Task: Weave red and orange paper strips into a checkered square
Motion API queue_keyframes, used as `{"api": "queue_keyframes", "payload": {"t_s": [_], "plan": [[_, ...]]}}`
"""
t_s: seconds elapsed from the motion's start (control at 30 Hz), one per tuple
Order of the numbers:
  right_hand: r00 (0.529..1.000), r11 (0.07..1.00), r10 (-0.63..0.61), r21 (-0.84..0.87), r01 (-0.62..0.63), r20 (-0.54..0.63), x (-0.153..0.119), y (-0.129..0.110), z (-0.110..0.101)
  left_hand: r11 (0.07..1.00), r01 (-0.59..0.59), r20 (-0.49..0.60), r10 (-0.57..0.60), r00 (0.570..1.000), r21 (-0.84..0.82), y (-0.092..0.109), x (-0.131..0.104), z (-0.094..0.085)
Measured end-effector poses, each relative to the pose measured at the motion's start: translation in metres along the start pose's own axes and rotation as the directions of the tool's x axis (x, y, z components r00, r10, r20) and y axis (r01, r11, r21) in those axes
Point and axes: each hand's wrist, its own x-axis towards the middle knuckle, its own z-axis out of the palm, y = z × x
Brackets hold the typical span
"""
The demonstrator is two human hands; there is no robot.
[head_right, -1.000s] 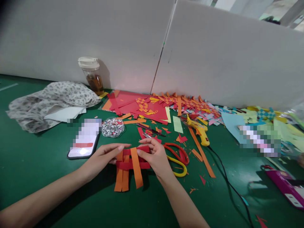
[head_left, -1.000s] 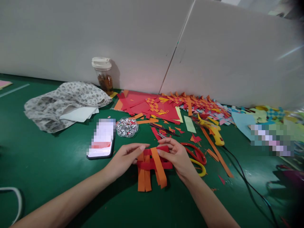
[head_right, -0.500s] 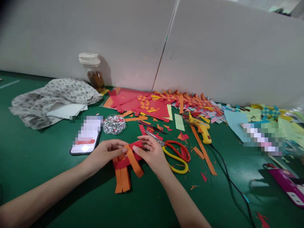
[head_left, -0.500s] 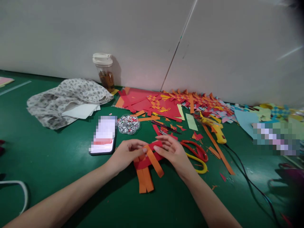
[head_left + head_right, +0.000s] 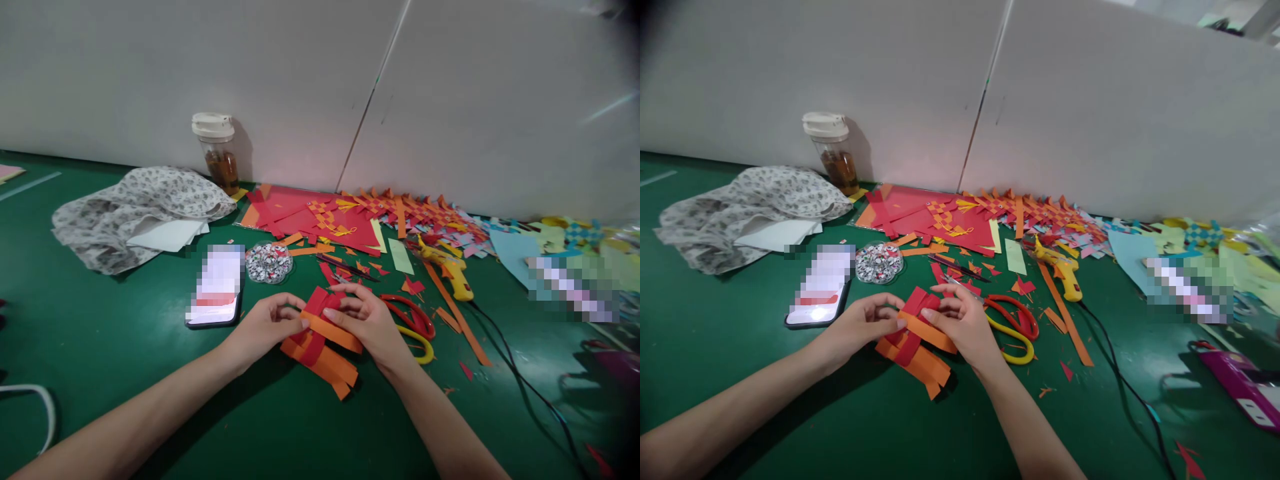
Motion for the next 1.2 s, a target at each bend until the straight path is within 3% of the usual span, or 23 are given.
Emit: {"api": "queue_keyframes", "payload": {"t_s": [0.4, 0.93, 1.2], "plan": [[1.0, 0.996, -0.027, -0.085, 0.027, 0.0, -0.0035, -0.0019, 0.0071, 0.997, 0.011, 0.059, -0.015, 0.998, 0.072, -0.0014, -0.0026, 0.0035], [0.996, 0.997, -0.06, -0.044, 0.058, -0.063, -0.0031, -0.0034, 0.0017, 0.984, -0.011, 0.025, 0.016, 1.0, -0.176, -0.0046, -0.0019, 0.0029], [0.993, 0.993, -0.097, -0.069, 0.092, -0.071, -0.0016, 0.0033, 0.0076, 0.985, 0.028, 0.085, -0.014, 0.996, -0.169, -0.004, -0.0034, 0.0076]]}}
